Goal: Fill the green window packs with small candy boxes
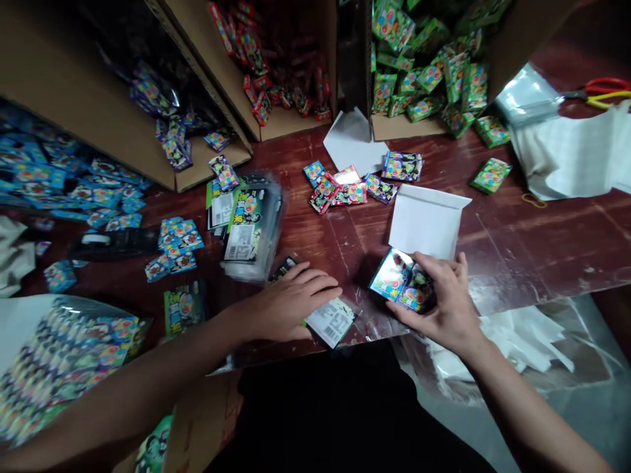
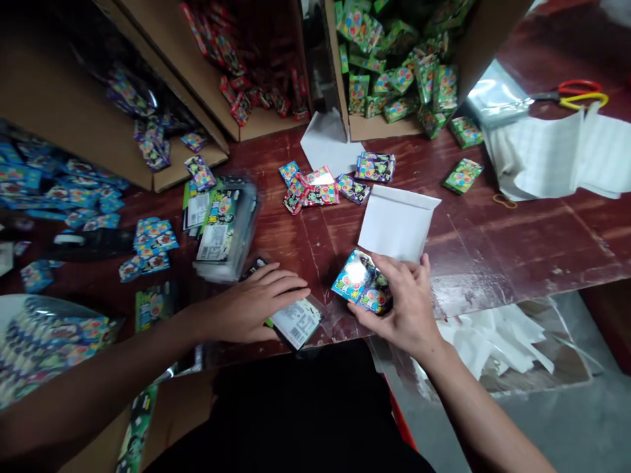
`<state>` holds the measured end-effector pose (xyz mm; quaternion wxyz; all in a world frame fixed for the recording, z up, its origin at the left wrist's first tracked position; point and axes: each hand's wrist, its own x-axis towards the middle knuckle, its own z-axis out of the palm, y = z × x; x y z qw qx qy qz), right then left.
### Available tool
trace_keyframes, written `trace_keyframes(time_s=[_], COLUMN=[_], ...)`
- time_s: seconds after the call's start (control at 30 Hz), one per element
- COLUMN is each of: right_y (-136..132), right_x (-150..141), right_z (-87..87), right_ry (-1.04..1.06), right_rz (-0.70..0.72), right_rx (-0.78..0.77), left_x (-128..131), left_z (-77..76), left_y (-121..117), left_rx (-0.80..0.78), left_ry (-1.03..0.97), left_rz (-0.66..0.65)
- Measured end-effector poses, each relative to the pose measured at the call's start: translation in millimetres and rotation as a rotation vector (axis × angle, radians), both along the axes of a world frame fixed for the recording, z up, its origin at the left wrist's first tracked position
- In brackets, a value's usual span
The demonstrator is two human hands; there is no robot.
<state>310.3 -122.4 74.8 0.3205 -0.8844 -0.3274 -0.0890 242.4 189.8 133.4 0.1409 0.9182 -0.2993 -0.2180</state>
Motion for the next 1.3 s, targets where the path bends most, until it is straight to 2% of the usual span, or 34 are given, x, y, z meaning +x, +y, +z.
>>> trace_keyframes(time_s=[0.13, 0.23, 0.33, 0.47, 0.73, 0.87, 0.97, 1.13, 1.3], right_y=[1.6, -2.4, -8.6, -9.0, 1.4, 1.0, -0.4, -0.8, 4.9], right_x=[-8.5, -10.8, -9.9, -6.6, -4.3, -3.6, -2.1, 0.7, 9.0], right_z=[1.8, -1.3, -5.5, -7.0, 0.9, 6.1, 7.3, 2.4, -0.5], right_ry=[-0.067, -0.036, 0.007, 0.028, 0.074, 0.077, 0.066, 0.022, -0.028], right_rz=[-0.084, -0.125, -0.084, 0.015, -0.104, -0.057, -0.006, 0.001, -0.021], right_rx=[-0.089, -0.224, -0.291, -0.319, -0.337, -0.316, -0.320, -0.330, -0.341], left_x=[1.6, 3.8, 4.9, 5.7, 2.2, 6.3, 13.2, 25.2, 33.2], left_z=[-10.2, -22.8, -32.7, -37.2, -30.8, -29.3, -33.9, -41.2, -38.6], left_y=[-12.7, -20.4, -20.4, -17.9, -21.8, -24.0, -21.8, -15.1, -12.1], left_rx=[-0.016, -0.014, -0.017, -0.018, -0.022, -0.031, -0.016, -0.071, -0.150], left_ry=[-0.087, -0.136, -0.152, -0.153, -0.112, -0.063, -0.056, -0.043, 0.029], left_rz=[0.247, 0.325, 0.322, 0.331, 0.349, 0.439, 0.478, 0.449, 0.447])
